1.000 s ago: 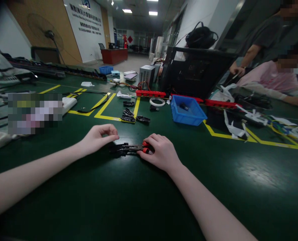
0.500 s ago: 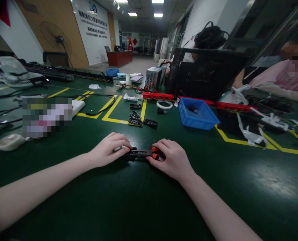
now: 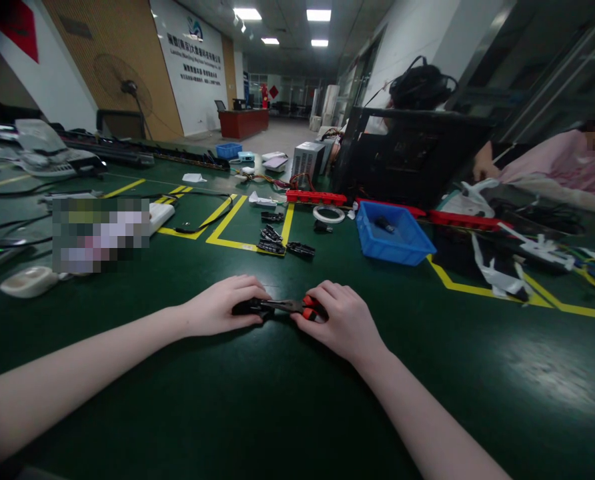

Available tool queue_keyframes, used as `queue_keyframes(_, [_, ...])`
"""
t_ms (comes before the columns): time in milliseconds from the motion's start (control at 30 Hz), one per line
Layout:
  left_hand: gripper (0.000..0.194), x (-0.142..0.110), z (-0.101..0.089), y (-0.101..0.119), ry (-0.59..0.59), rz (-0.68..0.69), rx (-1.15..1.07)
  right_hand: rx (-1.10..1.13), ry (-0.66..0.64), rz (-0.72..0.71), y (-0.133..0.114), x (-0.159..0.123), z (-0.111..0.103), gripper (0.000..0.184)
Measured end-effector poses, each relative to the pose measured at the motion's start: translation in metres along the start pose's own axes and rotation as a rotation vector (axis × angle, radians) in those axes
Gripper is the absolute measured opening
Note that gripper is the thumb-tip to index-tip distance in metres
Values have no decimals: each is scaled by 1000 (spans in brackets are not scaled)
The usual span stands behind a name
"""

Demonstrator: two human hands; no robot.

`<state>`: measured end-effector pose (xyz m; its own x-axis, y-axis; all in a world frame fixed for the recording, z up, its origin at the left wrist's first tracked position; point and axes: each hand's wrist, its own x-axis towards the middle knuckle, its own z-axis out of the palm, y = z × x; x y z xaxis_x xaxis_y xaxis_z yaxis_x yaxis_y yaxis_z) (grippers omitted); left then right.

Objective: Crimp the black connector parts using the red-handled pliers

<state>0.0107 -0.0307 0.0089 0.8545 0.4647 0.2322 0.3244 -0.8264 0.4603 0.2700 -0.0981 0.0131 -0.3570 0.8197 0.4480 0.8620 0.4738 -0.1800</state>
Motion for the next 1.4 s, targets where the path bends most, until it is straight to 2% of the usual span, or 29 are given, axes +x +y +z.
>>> queue_keyframes(300, [32,0,-2,-1,36,-16,-236,-11,26,-11,-2,0,-1,21])
queue_keyframes(467, [32,-1,-3,0,19,-68,-256,-2,51,-2,-3,0,-2,20])
queue_keyframes(900, [32,0,-2,-5,22,-79,-397,-12,94,-27,1,-3,0,27])
queue_keyframes(1167, [32,0,0,-6,24,-95,-405,8,-6,34,-3,0,-2,22])
queue_keyframes(1400, [32,0,1,-7,46,-89,-376,34,-114,93,-2,-1,0,33])
